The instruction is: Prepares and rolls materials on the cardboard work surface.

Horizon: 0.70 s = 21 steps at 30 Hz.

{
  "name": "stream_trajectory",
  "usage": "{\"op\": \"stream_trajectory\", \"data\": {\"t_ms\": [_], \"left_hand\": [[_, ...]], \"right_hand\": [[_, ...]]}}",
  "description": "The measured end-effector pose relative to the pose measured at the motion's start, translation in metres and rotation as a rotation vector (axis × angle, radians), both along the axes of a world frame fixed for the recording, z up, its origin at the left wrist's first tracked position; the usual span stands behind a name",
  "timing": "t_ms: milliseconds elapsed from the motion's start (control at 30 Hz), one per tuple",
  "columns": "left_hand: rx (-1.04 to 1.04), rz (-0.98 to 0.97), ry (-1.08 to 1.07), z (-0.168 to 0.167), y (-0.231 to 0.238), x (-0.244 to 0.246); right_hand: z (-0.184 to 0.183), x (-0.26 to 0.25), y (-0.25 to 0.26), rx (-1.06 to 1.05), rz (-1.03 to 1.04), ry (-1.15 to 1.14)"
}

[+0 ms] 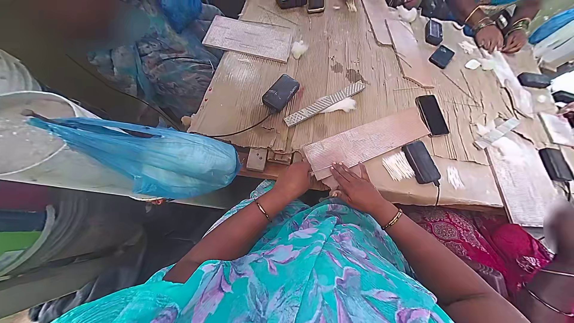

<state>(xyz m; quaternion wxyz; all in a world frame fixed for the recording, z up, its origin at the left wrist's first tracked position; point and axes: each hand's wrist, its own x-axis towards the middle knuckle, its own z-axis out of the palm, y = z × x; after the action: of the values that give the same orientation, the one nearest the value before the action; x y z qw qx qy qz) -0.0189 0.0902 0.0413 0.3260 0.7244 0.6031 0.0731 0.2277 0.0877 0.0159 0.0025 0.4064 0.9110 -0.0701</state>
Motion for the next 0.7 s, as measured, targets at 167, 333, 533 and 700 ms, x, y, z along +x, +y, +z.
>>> {"op": "stream_trajectory", "data": {"t_ms": [167,333,533,700], "left_hand": [[0.032,0.005,-0.031,0.003,-0.010,0.000],[0.085,-0.001,-0.073,0.012,-0.020,0.002],[0.166,-0.038,-0.132,0.023,-0.037,0.009],[0.202,-0.063,-0.132,0.025,-0.048,0.008]], "right_hand": [[-0.004,0.016,-0.007,0.160,-0.055,0.307],[0.009,0.016,-0.007,0.329,-0.158,0.409],[0.022,0.005,-0.010,0.408,-0.131,0.391],[0.024,0.002,-0.016,0.425,-0.088,0.421]]}}
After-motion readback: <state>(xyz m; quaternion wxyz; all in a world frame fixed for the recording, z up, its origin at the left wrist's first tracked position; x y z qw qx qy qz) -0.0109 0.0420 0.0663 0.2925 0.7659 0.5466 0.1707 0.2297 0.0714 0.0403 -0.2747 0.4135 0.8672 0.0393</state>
